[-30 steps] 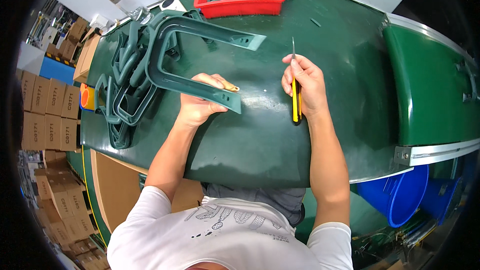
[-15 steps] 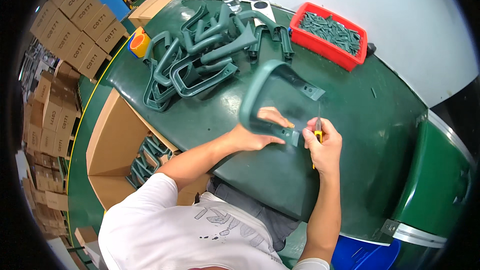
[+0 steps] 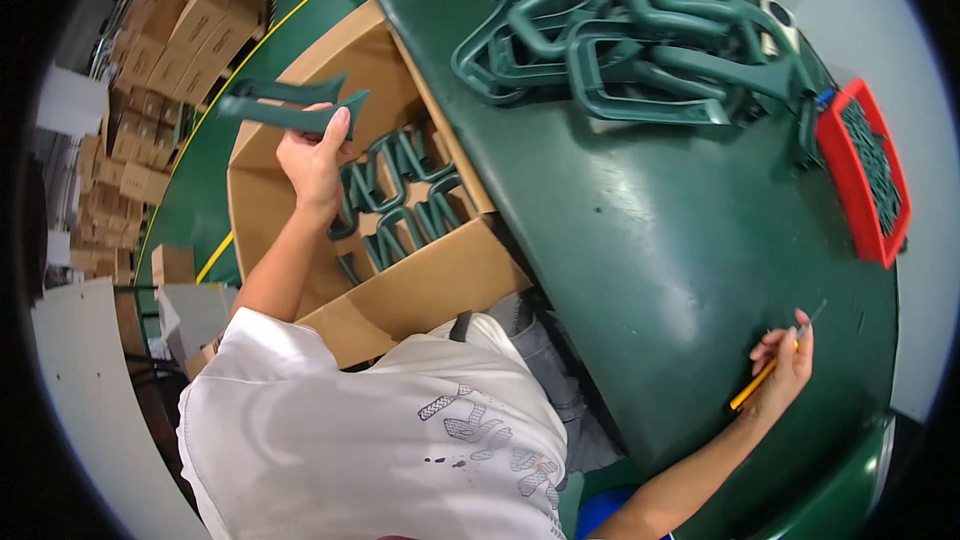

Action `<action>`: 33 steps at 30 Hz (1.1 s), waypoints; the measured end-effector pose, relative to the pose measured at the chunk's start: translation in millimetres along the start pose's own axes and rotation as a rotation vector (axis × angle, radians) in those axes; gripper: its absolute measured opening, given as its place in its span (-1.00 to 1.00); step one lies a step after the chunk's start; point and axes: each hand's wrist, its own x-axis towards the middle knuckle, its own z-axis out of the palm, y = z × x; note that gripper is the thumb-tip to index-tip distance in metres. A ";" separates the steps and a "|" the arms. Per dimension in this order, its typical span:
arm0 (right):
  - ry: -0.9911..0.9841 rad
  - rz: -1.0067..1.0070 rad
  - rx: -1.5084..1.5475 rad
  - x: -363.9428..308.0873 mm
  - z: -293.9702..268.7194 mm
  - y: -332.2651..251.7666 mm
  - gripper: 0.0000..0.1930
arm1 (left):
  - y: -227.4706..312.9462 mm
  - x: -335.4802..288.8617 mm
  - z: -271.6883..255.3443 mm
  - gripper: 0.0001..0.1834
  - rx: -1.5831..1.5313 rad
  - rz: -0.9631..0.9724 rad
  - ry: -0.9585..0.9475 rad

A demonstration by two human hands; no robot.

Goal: Deburring and cleaning excess material from green plastic U-shaped parts using a handheld tool and sorting them into a box.

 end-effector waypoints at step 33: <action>0.135 -0.127 0.107 3.1 -20.4 17.1 -0.65 | -215.5 -74.1 -190.9 -0.79 0.813 -1.266 -0.125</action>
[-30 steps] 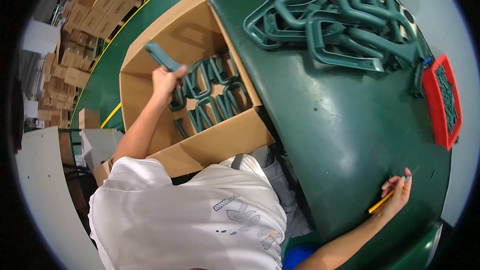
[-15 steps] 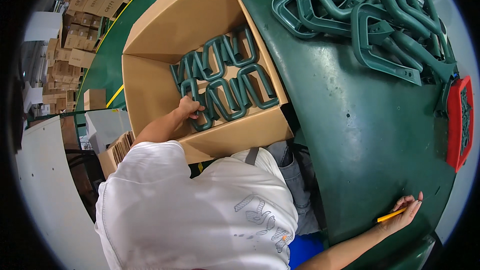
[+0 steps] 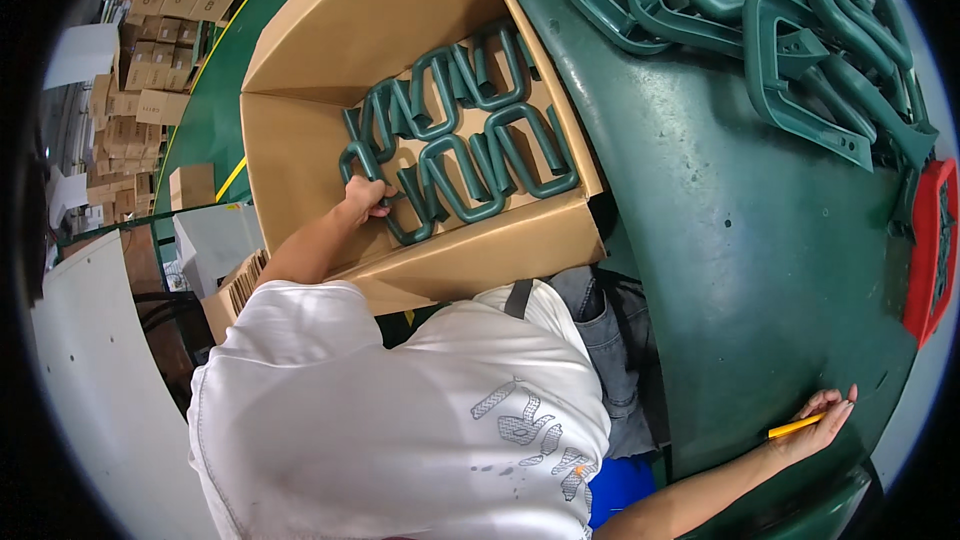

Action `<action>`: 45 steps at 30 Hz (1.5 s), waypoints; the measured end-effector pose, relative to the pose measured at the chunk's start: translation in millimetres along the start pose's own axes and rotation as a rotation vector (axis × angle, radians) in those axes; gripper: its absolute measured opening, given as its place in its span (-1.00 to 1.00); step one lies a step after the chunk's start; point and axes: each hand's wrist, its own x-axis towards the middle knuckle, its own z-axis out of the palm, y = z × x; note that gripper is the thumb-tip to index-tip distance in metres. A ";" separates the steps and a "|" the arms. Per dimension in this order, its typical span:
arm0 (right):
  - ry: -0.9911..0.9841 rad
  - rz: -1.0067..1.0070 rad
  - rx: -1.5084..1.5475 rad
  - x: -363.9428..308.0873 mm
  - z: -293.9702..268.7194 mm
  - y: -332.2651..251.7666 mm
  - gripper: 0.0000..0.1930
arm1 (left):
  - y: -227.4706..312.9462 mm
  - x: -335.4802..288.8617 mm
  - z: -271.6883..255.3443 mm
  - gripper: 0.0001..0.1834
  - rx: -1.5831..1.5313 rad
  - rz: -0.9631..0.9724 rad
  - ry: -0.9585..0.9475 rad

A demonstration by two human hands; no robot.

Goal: Deburring and cleaning excess material from green plastic U-shaped parts using a handheld tool and sorting them into a box.

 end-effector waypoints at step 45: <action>-0.025 -0.173 -0.084 -27.1 32.2 -35.5 -0.77 | -358.7 -111.9 -231.8 -0.28 0.345 -0.458 1.006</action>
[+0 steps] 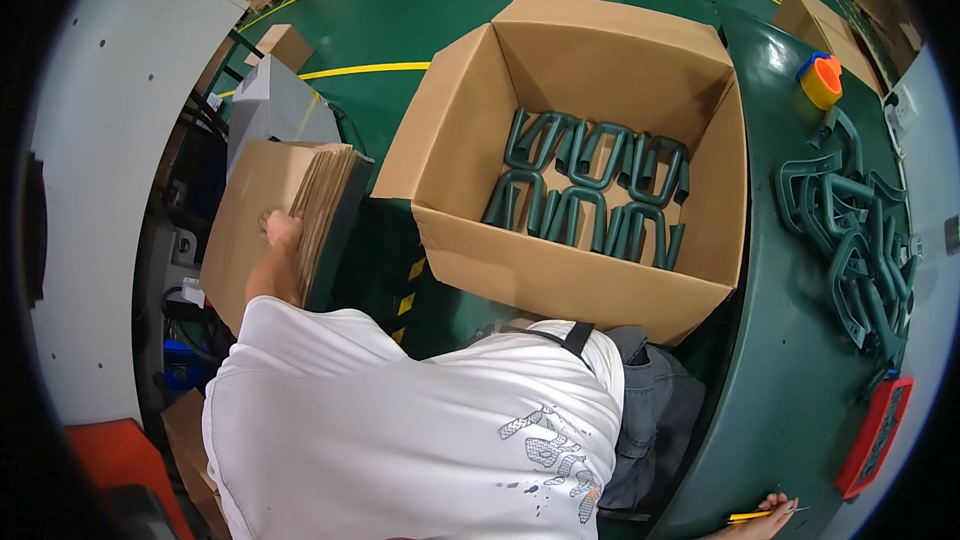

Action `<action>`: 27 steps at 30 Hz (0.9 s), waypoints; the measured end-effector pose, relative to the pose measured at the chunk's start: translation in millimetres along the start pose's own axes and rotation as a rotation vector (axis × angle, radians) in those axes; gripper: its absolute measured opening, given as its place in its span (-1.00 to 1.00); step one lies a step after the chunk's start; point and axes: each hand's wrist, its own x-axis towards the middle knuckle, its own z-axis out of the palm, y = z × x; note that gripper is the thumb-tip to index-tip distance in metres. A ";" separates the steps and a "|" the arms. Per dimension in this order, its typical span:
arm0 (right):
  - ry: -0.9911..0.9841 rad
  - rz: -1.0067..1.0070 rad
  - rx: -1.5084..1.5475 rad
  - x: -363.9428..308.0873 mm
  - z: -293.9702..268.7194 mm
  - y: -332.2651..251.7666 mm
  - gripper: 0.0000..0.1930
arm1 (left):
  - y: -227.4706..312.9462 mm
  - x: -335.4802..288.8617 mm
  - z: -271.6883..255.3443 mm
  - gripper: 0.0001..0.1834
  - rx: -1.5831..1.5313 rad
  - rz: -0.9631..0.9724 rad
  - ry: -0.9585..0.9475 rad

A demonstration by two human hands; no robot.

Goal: Deburring and cleaning excess material from green plastic U-shaped parts using a handheld tool and sorting them into a box.

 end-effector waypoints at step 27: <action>-0.047 0.124 0.220 17.5 -27.3 48.8 -0.71 | 392.6 -317.6 -32.4 -0.72 0.006 2.171 -0.204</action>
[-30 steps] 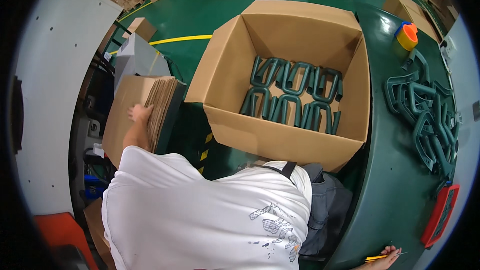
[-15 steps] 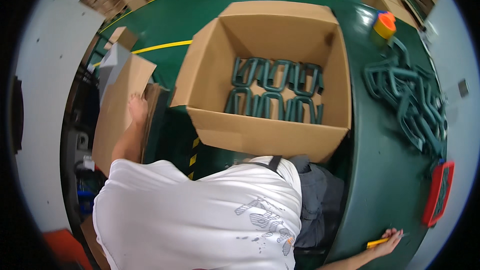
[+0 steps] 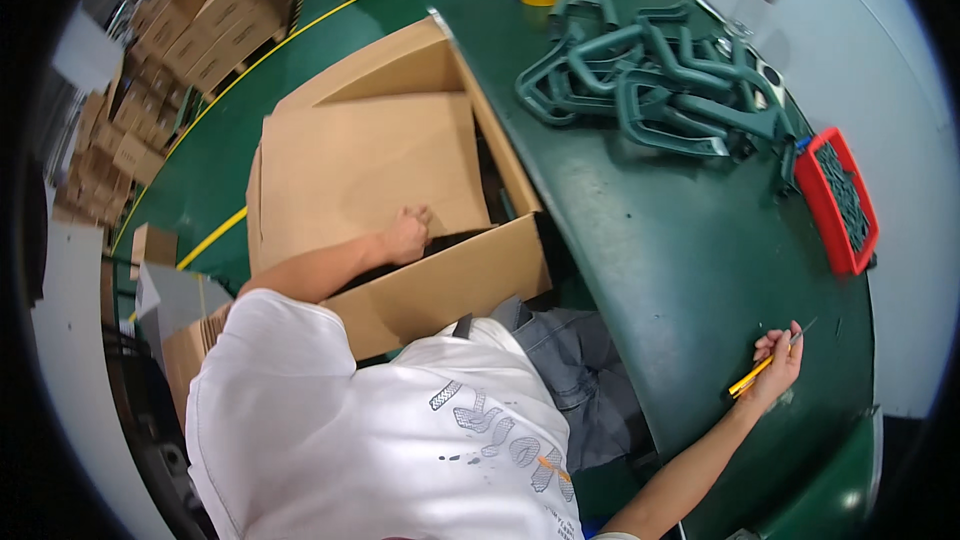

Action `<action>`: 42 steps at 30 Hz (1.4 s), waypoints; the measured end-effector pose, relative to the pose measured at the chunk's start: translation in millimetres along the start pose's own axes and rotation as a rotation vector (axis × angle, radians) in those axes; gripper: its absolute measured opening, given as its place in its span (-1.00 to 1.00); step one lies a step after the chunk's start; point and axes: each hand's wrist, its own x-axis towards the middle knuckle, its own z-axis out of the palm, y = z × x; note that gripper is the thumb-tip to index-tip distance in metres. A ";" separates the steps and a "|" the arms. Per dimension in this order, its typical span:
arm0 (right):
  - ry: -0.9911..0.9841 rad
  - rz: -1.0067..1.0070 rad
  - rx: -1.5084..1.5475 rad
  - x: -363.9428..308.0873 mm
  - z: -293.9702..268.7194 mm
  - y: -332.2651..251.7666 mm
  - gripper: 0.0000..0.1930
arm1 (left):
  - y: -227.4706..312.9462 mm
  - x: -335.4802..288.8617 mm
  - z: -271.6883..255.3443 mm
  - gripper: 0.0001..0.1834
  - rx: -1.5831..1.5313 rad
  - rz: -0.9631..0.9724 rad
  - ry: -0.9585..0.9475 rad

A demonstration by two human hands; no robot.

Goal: Deburring and cleaning excess material from green plastic U-shaped parts using a handheld tool and sorting them into a box.

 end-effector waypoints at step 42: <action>0.400 -0.094 -1.245 -36.4 -55.3 -57.1 -0.80 | 320.9 151.2 -263.6 -0.79 -0.514 1.136 0.804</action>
